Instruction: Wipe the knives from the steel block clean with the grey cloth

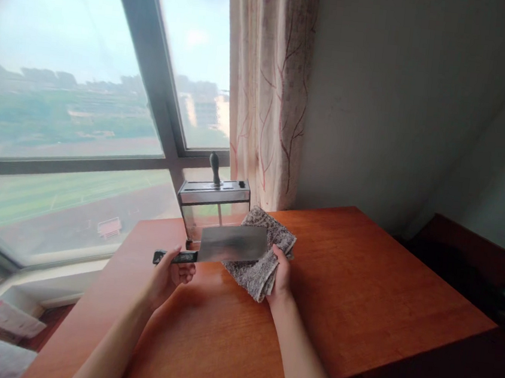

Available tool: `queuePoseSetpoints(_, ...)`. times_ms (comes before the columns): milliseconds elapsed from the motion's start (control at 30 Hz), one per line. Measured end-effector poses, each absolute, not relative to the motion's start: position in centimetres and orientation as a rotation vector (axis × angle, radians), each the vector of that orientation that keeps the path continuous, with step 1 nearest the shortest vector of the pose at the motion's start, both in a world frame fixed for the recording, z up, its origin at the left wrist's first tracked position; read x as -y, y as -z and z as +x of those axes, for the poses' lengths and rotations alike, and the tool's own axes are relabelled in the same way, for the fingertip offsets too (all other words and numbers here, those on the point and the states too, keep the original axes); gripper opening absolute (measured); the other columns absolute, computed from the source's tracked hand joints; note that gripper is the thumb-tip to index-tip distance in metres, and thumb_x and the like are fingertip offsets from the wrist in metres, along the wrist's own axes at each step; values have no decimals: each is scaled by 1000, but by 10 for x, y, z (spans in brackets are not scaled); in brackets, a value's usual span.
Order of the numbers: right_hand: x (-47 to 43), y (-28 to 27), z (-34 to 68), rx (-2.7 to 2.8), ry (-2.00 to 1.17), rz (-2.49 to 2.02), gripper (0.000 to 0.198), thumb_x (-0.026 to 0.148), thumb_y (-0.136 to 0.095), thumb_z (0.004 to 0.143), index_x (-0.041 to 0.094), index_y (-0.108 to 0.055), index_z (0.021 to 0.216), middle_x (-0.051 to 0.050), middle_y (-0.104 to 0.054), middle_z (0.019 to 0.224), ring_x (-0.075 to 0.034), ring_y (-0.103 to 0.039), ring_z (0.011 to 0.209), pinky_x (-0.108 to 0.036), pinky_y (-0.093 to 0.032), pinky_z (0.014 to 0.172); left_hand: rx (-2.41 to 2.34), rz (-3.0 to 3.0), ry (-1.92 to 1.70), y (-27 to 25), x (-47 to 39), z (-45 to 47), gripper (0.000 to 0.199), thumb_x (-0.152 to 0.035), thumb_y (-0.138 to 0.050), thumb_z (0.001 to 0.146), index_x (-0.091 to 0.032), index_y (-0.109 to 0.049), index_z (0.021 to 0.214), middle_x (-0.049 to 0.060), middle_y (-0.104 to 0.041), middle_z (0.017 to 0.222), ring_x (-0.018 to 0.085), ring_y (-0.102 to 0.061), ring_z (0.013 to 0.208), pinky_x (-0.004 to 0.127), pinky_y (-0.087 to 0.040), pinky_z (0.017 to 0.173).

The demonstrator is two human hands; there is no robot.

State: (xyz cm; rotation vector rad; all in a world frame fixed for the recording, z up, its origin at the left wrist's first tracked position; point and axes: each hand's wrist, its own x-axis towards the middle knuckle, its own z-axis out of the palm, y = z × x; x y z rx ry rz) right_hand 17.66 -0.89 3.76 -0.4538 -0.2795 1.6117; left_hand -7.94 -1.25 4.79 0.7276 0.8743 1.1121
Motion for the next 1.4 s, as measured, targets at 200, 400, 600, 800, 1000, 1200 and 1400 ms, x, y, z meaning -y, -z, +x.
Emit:
queuePoseSetpoints(200,13,-40,176,273,-1630,-449,36,37,-55,81,19,-63,111,-5,-74,92,-26,-69,88,-42,-55,82,-822,578,-1216,-53,12,-78,37,-37,-46,89,-9,-65,75,12,-68,62,13,-61,51,20,-49,50)
queuePoseSetpoints(400,14,-36,177,258,-1623,-487,33,36,-56,80,18,-65,106,-7,-74,94,-26,-68,92,-43,-53,86,-663,513,-1306,-57,16,-70,34,-31,-44,91,-8,-67,82,15,-70,72,14,-64,60,22,-53,58)
queuePoseSetpoints(600,16,-40,176,246,-1638,-467,33,35,-56,80,18,-64,107,-7,-73,99,-26,-68,94,-43,-53,86,-617,493,-1311,-56,20,-55,25,-30,-50,87,-11,-66,80,11,-69,71,17,-65,65,24,-54,60)
queuePoseSetpoints(800,17,-42,176,300,-1654,-435,30,34,-56,77,20,-66,102,-6,-73,98,-25,-69,89,-40,-55,80,-665,471,-1256,-55,22,-45,29,-34,-51,87,-11,-67,80,10,-68,69,16,-65,64,22,-53,56)
queuePoseSetpoints(1000,20,-39,173,417,-1736,-472,32,30,-59,70,17,-68,97,-7,-74,86,-27,-69,86,-39,-56,76,-693,488,-1261,-56,26,-38,35,-36,-48,90,-9,-68,78,10,-68,66,13,-63,60,20,-52,57)
queuePoseSetpoints(1200,22,-35,170,469,-1858,-478,34,26,-61,65,16,-68,97,-7,-74,85,-27,-69,85,-39,-55,76,-687,524,-1250,-56,27,-35,39,-39,-48,90,-8,-69,80,10,-68,65,12,-63,59,19,-52,57)
queuePoseSetpoints(1400,20,-38,171,388,-1808,-503,34,25,-60,67,14,-67,98,-8,-74,88,-28,-68,88,-41,-54,80,-696,487,-1288,-55,25,-37,33,-37,-51,88,-10,-67,82,9,-68,65,12,-62,57,19,-53,56)
